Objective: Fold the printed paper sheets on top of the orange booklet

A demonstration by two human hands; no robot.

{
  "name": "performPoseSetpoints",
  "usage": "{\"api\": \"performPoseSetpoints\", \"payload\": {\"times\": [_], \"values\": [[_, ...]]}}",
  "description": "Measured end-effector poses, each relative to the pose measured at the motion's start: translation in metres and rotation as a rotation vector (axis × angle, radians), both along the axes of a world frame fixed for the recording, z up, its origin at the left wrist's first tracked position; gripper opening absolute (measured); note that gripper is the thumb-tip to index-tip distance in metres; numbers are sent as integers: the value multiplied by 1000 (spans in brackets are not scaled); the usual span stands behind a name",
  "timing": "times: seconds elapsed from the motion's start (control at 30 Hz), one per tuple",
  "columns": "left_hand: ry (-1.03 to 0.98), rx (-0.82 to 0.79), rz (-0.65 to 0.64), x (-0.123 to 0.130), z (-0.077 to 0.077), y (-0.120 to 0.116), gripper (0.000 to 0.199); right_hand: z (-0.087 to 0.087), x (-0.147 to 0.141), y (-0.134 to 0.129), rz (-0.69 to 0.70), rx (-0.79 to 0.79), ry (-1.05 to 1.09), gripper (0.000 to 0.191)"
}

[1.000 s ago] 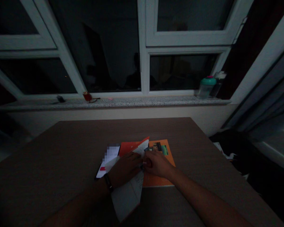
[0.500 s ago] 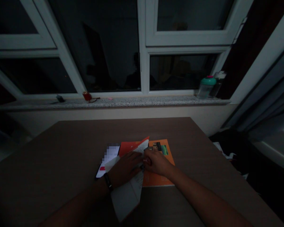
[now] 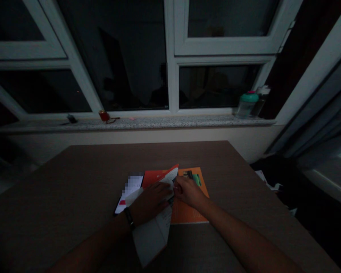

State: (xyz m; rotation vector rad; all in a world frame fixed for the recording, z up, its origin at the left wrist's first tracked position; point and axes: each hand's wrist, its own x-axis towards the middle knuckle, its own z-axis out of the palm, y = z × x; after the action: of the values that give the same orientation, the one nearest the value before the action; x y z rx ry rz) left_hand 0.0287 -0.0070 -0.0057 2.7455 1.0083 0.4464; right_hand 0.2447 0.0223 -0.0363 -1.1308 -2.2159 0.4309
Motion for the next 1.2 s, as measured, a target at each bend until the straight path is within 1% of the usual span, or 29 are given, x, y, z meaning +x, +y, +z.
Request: {"api": "performPoseSetpoints", "payload": {"times": [0.13, 0.27, 0.37, 0.43, 0.5, 0.6, 0.7, 0.8, 0.9, 1.0, 1.07, 1.2], "values": [[-16, -8, -7, 1, 2, 0, 38, 0, 2, -4, 120, -1, -7, 18], [-8, -28, 10, 0, 2, -1, 32, 7, 3, -10, 247, -29, -17, 19], [-3, -35, 22, -1, -1, 0, 35, 11, 2, -13, 302, -44, -20, 19], [3, -38, 19, -1, -3, 0, 40, 10, 2, -13, 296, -44, -17, 20], [14, -43, 16, -1, -3, 1, 43, 8, 1, -10, 252, -40, -8, 20], [20, -43, 17, -1, -4, 1, 45, 5, 1, -5, 127, -21, -2, 17], [32, -31, 17, -1, -4, 1, 44, 4, 0, 1, 12, -34, 15, 14], [48, -23, 22, -2, -4, 1, 43, 3, 1, 4, -43, -42, 44, 13], [56, -18, 10, -2, -3, 0, 44, 2, 2, 4, -33, -34, 52, 13], [55, -17, -15, -1, 1, -1, 43, 3, 3, 1, 6, -26, 35, 11], [36, -19, -32, 0, 3, -1, 40, 4, 4, -1, 56, -18, 16, 10], [10, -40, -71, 2, 5, 0, 26, 7, 6, -7, 164, -12, -27, 11]]}}
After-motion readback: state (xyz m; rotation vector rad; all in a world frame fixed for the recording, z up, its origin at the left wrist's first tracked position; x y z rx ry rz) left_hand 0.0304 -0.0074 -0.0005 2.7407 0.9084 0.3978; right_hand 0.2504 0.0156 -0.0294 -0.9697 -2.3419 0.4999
